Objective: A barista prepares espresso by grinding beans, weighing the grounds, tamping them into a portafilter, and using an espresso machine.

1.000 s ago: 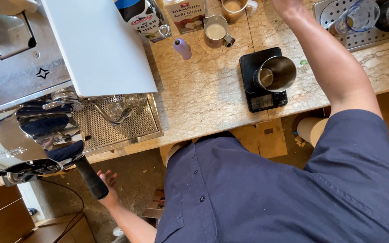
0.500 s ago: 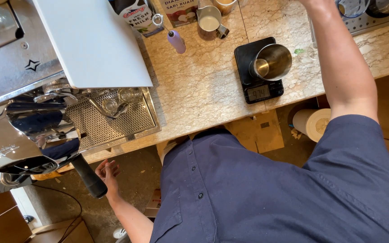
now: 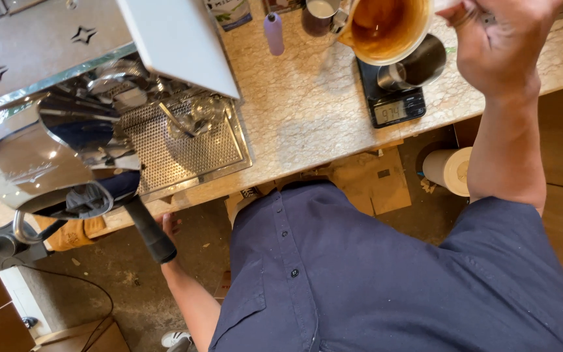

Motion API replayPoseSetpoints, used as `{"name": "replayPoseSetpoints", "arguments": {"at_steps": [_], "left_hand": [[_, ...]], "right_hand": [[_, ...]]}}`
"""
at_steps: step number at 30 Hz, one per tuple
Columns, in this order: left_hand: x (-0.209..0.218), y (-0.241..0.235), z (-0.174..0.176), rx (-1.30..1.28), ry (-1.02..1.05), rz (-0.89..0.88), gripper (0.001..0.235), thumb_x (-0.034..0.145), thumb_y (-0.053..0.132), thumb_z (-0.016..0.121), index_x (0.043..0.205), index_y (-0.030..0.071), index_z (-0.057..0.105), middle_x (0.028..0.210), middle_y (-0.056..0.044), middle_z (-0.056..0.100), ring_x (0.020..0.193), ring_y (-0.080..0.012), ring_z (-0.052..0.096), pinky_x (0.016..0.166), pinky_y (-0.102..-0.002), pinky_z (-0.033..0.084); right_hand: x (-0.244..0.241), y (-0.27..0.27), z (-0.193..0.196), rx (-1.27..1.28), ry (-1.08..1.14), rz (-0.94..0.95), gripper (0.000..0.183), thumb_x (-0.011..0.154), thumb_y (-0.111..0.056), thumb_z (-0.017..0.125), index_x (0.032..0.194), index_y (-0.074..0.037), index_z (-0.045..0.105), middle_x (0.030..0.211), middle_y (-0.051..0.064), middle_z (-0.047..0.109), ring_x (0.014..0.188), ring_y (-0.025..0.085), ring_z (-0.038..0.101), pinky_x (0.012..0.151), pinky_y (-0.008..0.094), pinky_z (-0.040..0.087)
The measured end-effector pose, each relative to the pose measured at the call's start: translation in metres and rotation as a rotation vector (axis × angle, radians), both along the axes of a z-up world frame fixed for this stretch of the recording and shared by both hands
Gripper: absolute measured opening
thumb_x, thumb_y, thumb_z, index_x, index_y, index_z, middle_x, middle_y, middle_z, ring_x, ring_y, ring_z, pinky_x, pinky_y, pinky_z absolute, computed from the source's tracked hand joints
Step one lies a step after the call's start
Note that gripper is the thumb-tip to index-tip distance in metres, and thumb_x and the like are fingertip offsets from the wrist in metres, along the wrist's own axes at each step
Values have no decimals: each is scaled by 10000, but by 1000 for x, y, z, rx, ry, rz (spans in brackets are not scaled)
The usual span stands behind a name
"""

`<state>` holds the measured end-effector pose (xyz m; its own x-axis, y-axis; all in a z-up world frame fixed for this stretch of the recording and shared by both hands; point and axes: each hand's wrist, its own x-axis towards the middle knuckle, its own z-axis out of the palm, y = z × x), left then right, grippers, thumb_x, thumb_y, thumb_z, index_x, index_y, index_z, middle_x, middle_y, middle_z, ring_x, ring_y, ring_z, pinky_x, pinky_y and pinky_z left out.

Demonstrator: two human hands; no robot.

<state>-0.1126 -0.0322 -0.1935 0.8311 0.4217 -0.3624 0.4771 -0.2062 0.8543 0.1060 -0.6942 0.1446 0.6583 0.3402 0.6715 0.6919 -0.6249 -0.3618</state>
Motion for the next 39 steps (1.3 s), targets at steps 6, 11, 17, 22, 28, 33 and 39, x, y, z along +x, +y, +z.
{"name": "replayPoseSetpoints", "arguments": {"at_steps": [6, 11, 17, 22, 28, 33, 39], "left_hand": [[19, -20, 125, 135, 257, -227, 289, 864, 214, 537, 633, 169, 368, 633, 77, 294, 644, -51, 273, 553, -236, 228], [2, 18, 95, 150, 326, -437, 315, 910, 357, 546, 880, 60, 644, 855, -75, 677, 781, -185, 648, 659, -304, 443], [-21, 50, 97, 142, 324, -513, 335, 896, 367, 544, 968, 60, 656, 950, -94, 695, 873, -221, 648, 701, -330, 475], [-29, 67, 125, 132, 332, -536, 314, 917, 372, 509, 967, 86, 629, 943, -73, 690, 807, -222, 642, 653, -353, 458], [-16, 60, 146, 117, 206, -570, 235, 918, 315, 539, 976, 106, 629, 959, -47, 695, 812, -208, 654, 682, -330, 484], [11, 25, 202, 3, -242, -741, 185, 961, 238, 526, 907, 70, 585, 850, -28, 632, 765, -155, 588, 646, -286, 423], [54, -29, 229, 79, -566, -612, 436, 947, 186, 619, 1300, 71, 390, 1288, -110, 469, 1207, -266, 481, 989, -378, 434]], "right_hand": [[-75, 148, 41, -108, 320, 54, 195, 1055, -28, 776, 987, 132, 687, 980, 251, 549, 745, 263, 450, 619, 337, 357], [-88, 274, 6, -256, 384, 251, 131, 990, -45, 672, 965, 74, 622, 901, 176, 551, 746, 298, 542, 627, 377, 429], [-95, 371, -33, -222, 450, 191, 154, 1043, -86, 554, 960, 44, 547, 895, 157, 456, 718, 322, 487, 562, 402, 369], [-100, 407, -51, -26, 467, 130, 60, 1031, 37, 554, 1026, 97, 555, 938, 180, 446, 773, 270, 498, 617, 321, 496], [-118, 430, -34, 60, 466, 14, 339, 1041, -132, 604, 1258, 72, 442, 1106, 216, 398, 848, 286, 515, 724, 371, 538], [-142, 443, -21, 52, 14, -199, 395, 874, -237, 685, 1260, -158, 672, 1483, 60, 188, 1446, 288, 191, 1254, 617, 243], [-143, 448, -21, -427, 134, -382, 612, 1011, -306, 800, 1557, -404, 542, 1569, 46, -70, 1470, 321, -100, 1223, 674, 125]]}}
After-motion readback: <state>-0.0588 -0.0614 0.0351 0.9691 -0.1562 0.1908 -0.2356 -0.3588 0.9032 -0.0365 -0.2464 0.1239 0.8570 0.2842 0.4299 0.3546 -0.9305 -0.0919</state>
